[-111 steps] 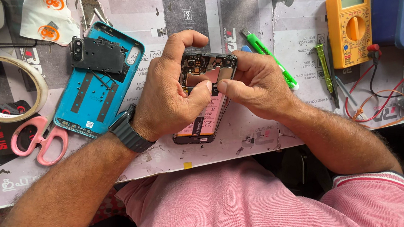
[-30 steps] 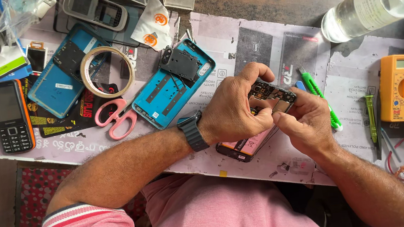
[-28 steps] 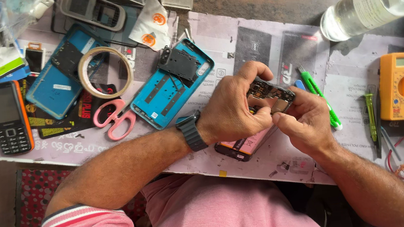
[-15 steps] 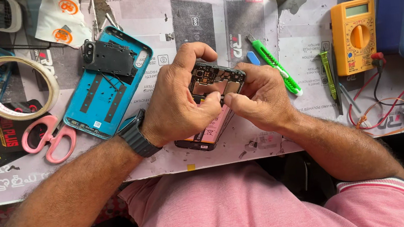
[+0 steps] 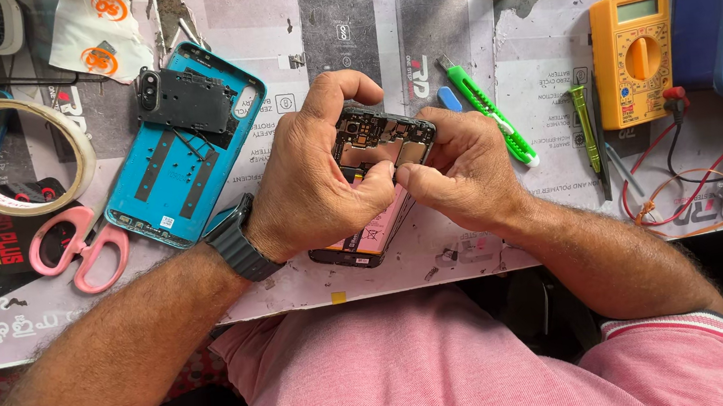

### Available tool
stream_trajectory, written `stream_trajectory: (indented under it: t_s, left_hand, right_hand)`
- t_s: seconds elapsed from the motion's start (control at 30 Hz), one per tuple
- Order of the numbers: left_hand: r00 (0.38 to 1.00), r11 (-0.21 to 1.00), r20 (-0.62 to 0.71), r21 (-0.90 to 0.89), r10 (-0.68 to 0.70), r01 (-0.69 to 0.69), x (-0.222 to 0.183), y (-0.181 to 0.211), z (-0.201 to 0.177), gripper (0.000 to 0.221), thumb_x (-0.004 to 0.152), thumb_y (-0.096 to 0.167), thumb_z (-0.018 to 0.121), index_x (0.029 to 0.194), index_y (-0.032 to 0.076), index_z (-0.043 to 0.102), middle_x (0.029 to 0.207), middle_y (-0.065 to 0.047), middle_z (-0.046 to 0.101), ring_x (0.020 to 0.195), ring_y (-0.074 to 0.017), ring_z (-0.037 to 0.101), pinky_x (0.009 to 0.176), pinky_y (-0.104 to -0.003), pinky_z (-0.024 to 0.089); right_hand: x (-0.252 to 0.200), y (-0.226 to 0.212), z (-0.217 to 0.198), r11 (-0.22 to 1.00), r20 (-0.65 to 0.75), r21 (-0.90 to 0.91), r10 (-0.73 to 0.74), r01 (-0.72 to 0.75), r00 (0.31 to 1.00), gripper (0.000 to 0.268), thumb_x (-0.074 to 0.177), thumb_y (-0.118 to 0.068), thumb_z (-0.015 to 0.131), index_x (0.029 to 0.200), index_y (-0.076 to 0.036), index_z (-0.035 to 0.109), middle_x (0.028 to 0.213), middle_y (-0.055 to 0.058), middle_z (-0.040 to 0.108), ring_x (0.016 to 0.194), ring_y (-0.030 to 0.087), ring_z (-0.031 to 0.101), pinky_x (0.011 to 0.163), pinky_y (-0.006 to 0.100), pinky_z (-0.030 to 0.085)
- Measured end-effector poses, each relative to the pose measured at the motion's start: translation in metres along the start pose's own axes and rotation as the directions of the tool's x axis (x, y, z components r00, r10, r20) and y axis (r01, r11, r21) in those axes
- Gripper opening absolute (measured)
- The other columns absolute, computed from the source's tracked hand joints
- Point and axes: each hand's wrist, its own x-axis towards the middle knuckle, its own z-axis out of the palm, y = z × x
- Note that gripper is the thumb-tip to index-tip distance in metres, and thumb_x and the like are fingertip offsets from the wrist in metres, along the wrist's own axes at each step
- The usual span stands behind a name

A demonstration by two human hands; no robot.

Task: The person repairs a smartphone by manipulating internal components within the open chassis. They use a green plastic spudger to pry and adjust parts, and tweezers to handle small components. A blue plastic tool is also used to assist with the disassembly or reassembly process.

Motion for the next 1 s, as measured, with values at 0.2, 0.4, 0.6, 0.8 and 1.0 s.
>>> stream_trajectory:
  t_s: [0.2,0.4,0.6,0.8,1.0]
  left_hand:
    - [1.000,1.000,0.009,-0.004,-0.013,0.013,0.000,0.002,0.000,0.051,0.086,-0.001,0.070,0.130,0.000,0.044,0.093,-0.008,0.072,0.091,-0.0159,0.082,0.078,-0.027,0.065]
    - [0.991,0.992,0.059,0.037,-0.123,0.121,0.003,0.006,-0.006,0.056,0.079,0.001,0.069,0.129,0.000,0.044,0.088,-0.007,0.074,0.070,-0.0166,0.074,0.061,-0.027,0.057]
    - [1.000,1.000,0.020,0.017,-0.020,0.020,0.000,-0.001,-0.001,0.054,0.085,0.001,0.070,0.132,0.000,0.043,0.092,-0.007,0.073,0.084,-0.0123,0.079,0.073,-0.024,0.064]
    - [0.998,0.999,0.023,0.000,-0.053,0.053,0.000,0.000,-0.001,0.053,0.084,0.000,0.071,0.130,0.000,0.044,0.089,-0.008,0.071,0.086,-0.0144,0.080,0.075,-0.025,0.066]
    - [1.000,1.000,0.007,0.012,-0.028,0.028,0.001,0.003,-0.001,0.048,0.083,-0.001,0.071,0.125,-0.001,0.047,0.095,-0.009,0.072,0.092,-0.0159,0.081,0.080,-0.027,0.068]
  right_hand:
    - [-0.001,0.004,-0.001,0.999,-0.003,-0.022,-0.039,0.039,0.999,0.014,0.090,-0.004,0.066,0.102,0.003,0.065,0.087,-0.002,0.065,0.079,0.002,0.059,0.067,0.021,0.050]
    - [-0.001,0.006,0.001,0.999,-0.025,0.048,-0.019,0.020,1.000,0.007,0.092,-0.002,0.066,0.093,0.001,0.060,0.088,-0.001,0.065,0.081,0.002,0.058,0.069,0.023,0.051]
    - [0.000,0.001,-0.001,0.997,0.020,0.061,-0.047,0.046,0.999,0.006,0.090,-0.003,0.064,0.094,0.001,0.061,0.088,-0.002,0.064,0.082,0.003,0.058,0.072,0.024,0.052]
    - [0.002,-0.001,-0.007,0.985,0.016,-0.162,-0.053,0.055,0.998,0.012,0.080,-0.010,0.063,0.089,-0.002,0.062,0.080,-0.002,0.062,0.071,0.003,0.054,0.060,0.022,0.045]
    - [0.002,0.000,-0.001,0.999,0.027,-0.011,-0.042,0.042,0.999,0.009,0.087,-0.007,0.065,0.091,0.000,0.062,0.085,-0.002,0.065,0.077,0.003,0.057,0.065,0.022,0.049]
